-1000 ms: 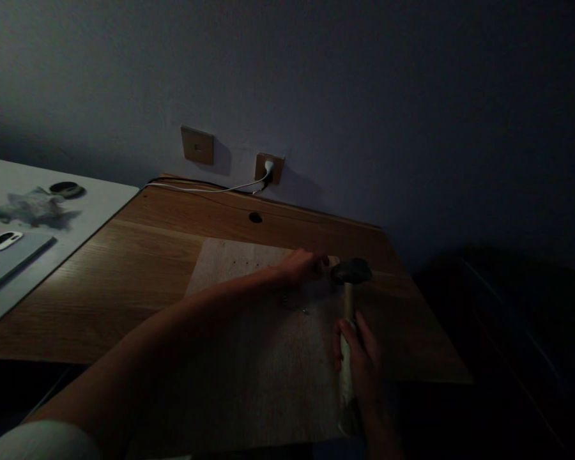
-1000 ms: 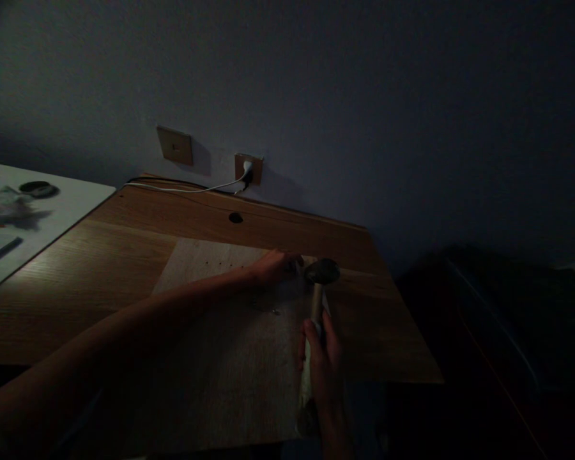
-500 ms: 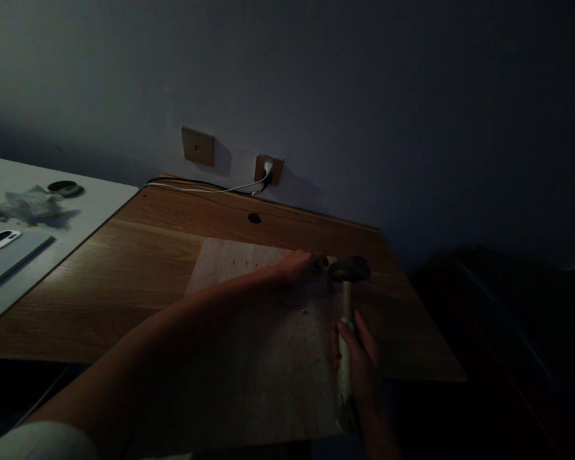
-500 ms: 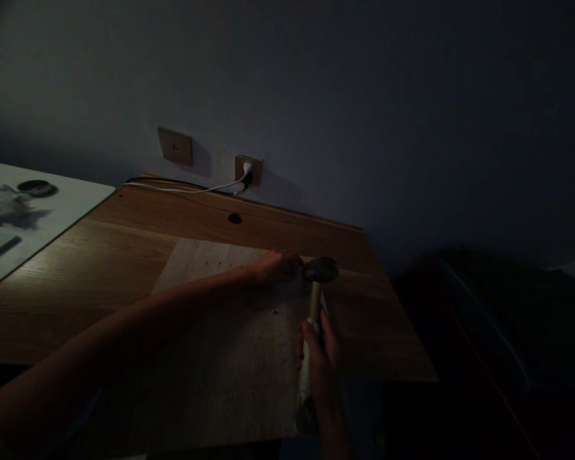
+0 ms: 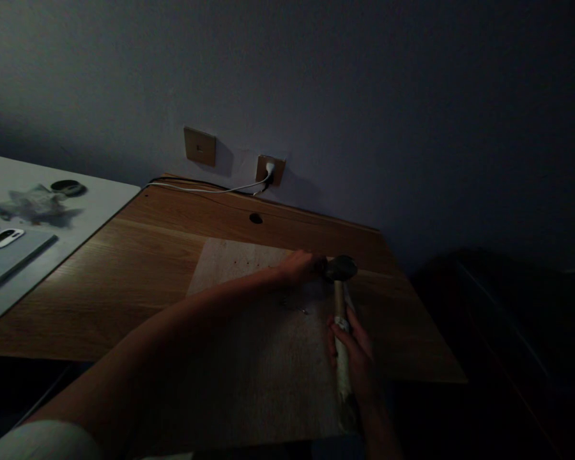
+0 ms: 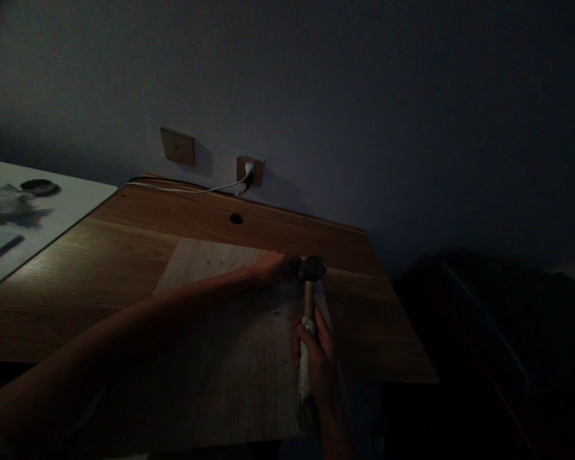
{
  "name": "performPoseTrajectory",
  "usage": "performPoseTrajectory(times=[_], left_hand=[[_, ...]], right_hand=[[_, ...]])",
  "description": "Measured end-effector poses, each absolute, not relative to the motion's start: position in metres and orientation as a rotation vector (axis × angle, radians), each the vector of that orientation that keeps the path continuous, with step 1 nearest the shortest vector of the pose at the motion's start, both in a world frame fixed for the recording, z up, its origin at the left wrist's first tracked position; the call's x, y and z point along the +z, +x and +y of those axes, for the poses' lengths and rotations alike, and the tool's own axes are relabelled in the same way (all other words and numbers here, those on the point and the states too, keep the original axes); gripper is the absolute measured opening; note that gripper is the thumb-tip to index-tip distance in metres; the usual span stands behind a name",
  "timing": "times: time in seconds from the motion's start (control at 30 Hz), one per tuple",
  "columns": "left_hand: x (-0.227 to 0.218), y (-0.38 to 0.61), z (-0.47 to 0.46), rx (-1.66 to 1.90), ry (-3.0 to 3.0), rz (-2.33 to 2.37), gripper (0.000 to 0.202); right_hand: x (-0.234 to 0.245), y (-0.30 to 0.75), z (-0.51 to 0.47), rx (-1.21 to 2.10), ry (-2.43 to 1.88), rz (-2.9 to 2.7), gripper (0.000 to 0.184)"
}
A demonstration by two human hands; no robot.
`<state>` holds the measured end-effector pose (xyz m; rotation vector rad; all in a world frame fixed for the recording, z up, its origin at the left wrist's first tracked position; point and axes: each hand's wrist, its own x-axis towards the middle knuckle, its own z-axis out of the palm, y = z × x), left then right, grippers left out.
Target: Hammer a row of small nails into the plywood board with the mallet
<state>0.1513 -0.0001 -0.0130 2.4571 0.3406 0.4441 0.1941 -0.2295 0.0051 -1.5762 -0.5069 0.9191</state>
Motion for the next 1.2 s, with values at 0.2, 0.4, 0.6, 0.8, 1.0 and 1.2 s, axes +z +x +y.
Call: performPoseTrajectory(times=[0.2, 0.4, 0.6, 0.8, 1.0, 1.2], left_hand=[[-0.0151, 0.1525, 0.0017, 0.460, 2.429, 0.298, 0.036], [-0.0137, 0.1512, 0.0030, 0.477, 2.397, 0.237, 0.044], [-0.0122, 0.1501, 0.0024, 0.465, 2.408, 0.260, 0.038], [-0.0112, 0.1504, 0.0016, 0.460, 2.418, 0.266, 0.034], [-0.0121, 0.1508, 0.0015, 0.456, 2.422, 0.243, 0.039], [-0.0122, 0.1519, 0.0019, 0.503, 2.476, 0.247, 0.033]], right_hand=[[0.0085, 0.1916, -0.2298, 0.894, -1.583, -0.516, 0.036], [0.0105, 0.1896, -0.2299, 0.880, -1.560, -0.485, 0.034], [0.0098, 0.1889, -0.2306, 0.896, -1.571, -0.478, 0.038], [0.0078, 0.1911, -0.2298, 0.893, -1.551, -0.473, 0.038], [0.0043, 0.1917, -0.2303, 0.873, -1.518, -0.477, 0.049], [0.0006, 0.1951, -0.2318, 0.885, -1.557, -0.532, 0.038]])
